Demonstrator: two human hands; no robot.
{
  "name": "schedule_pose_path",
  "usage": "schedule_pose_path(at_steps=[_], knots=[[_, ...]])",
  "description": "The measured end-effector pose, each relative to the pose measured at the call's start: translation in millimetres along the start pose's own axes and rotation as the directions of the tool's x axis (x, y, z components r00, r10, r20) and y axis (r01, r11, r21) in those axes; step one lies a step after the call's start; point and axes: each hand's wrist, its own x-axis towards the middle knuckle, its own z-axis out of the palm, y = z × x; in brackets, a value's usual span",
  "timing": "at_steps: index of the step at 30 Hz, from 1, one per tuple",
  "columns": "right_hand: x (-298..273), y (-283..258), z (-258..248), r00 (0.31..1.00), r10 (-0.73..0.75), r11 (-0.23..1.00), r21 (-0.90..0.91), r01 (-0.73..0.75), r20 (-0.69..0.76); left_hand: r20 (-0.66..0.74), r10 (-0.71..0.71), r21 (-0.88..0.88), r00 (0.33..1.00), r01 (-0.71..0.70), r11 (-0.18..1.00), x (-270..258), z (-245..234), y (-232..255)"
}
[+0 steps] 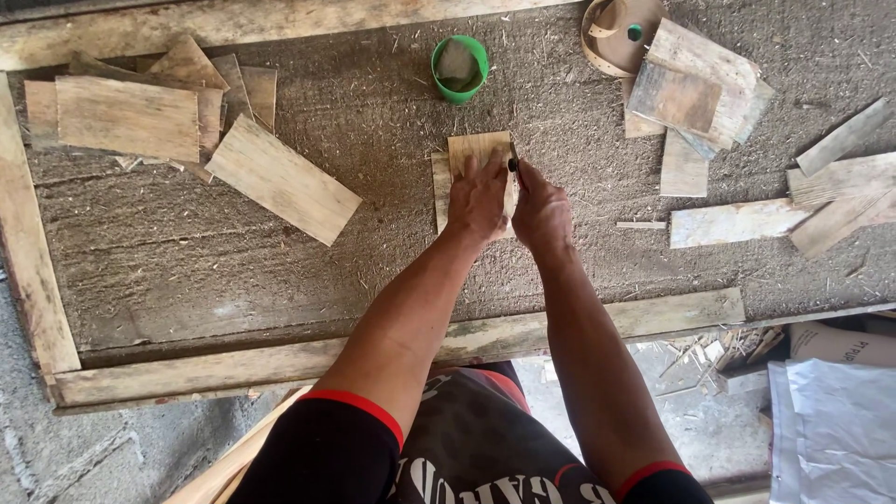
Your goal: Cutting thin pieces of wood veneer using a utility knife on a workbench.
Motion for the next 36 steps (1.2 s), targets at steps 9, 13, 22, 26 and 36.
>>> schedule_pose_path(at_steps=[9,13,22,26,36], knots=[[-45,-7,-28,0.98,0.092,0.995,0.009,-0.095,0.179,0.044,-0.016,0.041,0.999,0.015,0.999,-1,-5,2],[-70,-9,-31,0.98,0.086,0.994,-0.076,-0.074,0.177,0.156,-0.034,0.024,0.987,0.03,0.999,24,26,5],[-127,3,-26,0.962,0.144,0.989,-0.073,-0.131,0.233,0.26,0.017,0.357,0.965,-0.113,0.927,3,-33,11],[-137,23,-23,0.982,0.063,0.998,-0.032,-0.058,0.177,0.328,-0.03,0.236,0.944,-0.051,0.97,3,-14,9],[-99,73,-16,0.974,0.142,0.954,-0.24,-0.182,-0.175,0.226,-0.012,-0.016,0.974,0.015,1.0,-16,-31,12]])
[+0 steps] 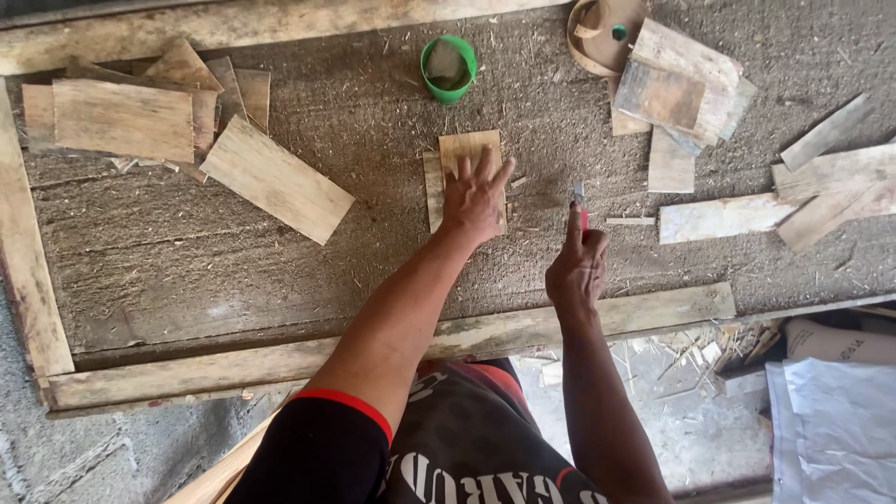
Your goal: Cutting thin pieces of wood veneer using a utility knife on a workbench.
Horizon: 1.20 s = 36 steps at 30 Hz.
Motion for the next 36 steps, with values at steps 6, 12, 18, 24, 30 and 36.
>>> schedule_pose_path(at_steps=[6,12,18,24,30,36], knots=[[17,-2,1,0.999,0.047,0.998,-0.034,-0.046,0.021,-0.121,0.024,0.233,0.992,0.005,0.972,3,37,-10],[41,-29,3,0.977,-0.207,0.966,-0.168,0.197,-0.049,-0.286,-0.045,0.153,0.957,0.092,0.984,-27,60,-34],[77,-57,15,0.898,-0.416,0.909,0.028,0.416,0.142,-0.643,-0.017,-0.039,0.766,-0.01,0.999,-20,151,-65],[66,-44,30,0.768,-0.627,0.764,-0.087,0.639,0.127,-0.413,-0.049,-0.117,0.909,0.001,0.993,-51,108,-51],[55,-38,17,0.815,-0.473,0.841,-0.106,0.531,0.334,-0.552,-0.172,-0.184,0.816,0.082,0.98,-44,106,-55],[121,-74,6,0.874,-0.455,0.89,0.108,0.442,0.172,-0.389,-0.165,-0.106,0.906,0.134,0.985,-24,97,-69]])
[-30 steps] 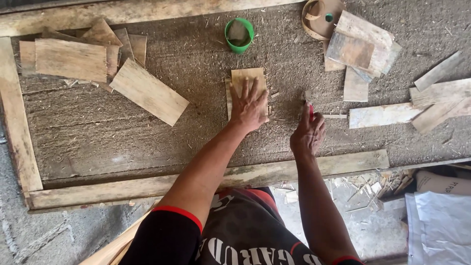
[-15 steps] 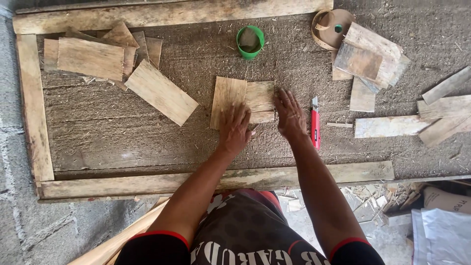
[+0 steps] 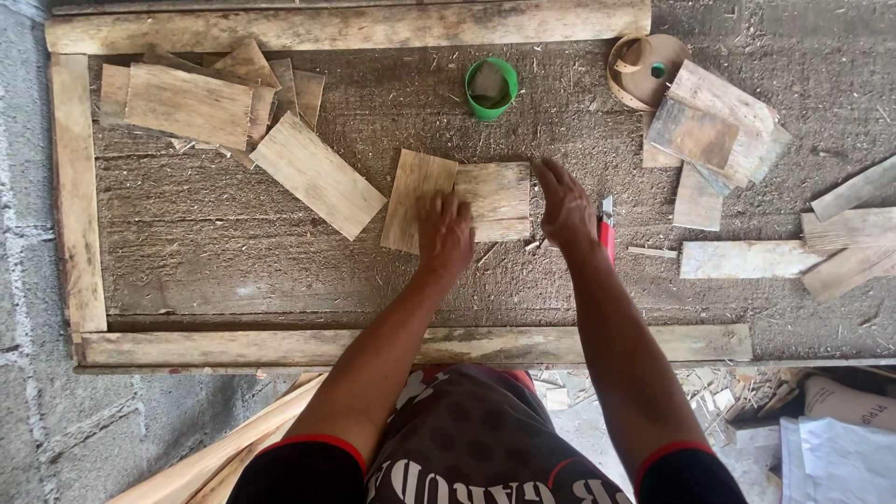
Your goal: Cutting thin pieces of wood veneer using a utility knife on a workbench.
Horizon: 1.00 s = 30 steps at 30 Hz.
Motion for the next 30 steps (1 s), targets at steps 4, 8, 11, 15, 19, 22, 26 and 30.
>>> schedule_pose_path(at_steps=[4,8,11,15,19,22,26,30], knots=[[18,10,4,0.974,-0.227,0.966,-0.12,0.228,0.027,-0.266,0.166,0.128,0.949,-0.136,0.982,41,32,-11],[-10,5,-4,0.977,-0.157,0.983,-0.067,0.168,0.144,-0.062,0.152,0.032,0.986,-0.151,0.988,61,-19,-4],[-47,2,-8,0.981,-0.154,0.987,-0.017,0.157,0.117,0.048,0.157,-0.048,0.986,-0.155,0.987,65,-39,-5],[-80,-23,-37,0.921,0.181,0.974,0.066,-0.216,0.345,-0.188,0.237,0.107,0.953,-0.22,0.97,91,36,-30],[-85,32,14,0.991,-0.048,0.992,0.11,0.062,-0.127,0.009,0.077,-0.178,0.997,-0.074,0.981,66,-57,-7],[-67,37,19,0.956,-0.116,0.989,0.052,0.135,-0.27,-0.271,0.163,-0.26,0.949,-0.235,0.937,58,-78,-14],[-33,-5,-17,0.993,0.085,0.986,0.148,-0.073,-0.078,-0.112,-0.091,-0.781,0.99,-0.031,0.624,57,-55,-42],[-10,-32,-22,1.0,-0.016,0.999,0.03,0.016,-0.01,-0.324,-0.266,-0.929,0.908,-0.252,0.27,53,-45,-50]])
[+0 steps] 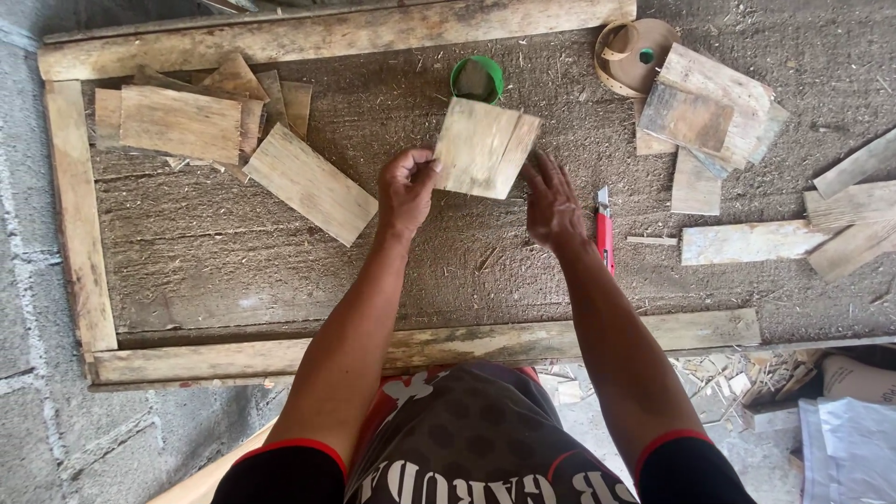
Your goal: Cutting thin pieces of wood veneer using a utility knife on a workbench.
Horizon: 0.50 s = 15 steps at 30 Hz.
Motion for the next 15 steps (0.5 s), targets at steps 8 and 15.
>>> schedule_pose_path(at_steps=[8,15], knots=[[-53,21,55,0.98,-0.17,0.971,-0.15,0.184,0.107,-0.136,-0.232,-0.42,0.963,0.156,0.894,-18,-6,41],[-96,51,84,0.942,-0.197,0.979,0.001,0.205,-0.273,-0.219,-0.476,-0.592,0.852,0.272,0.759,-51,-32,18]])
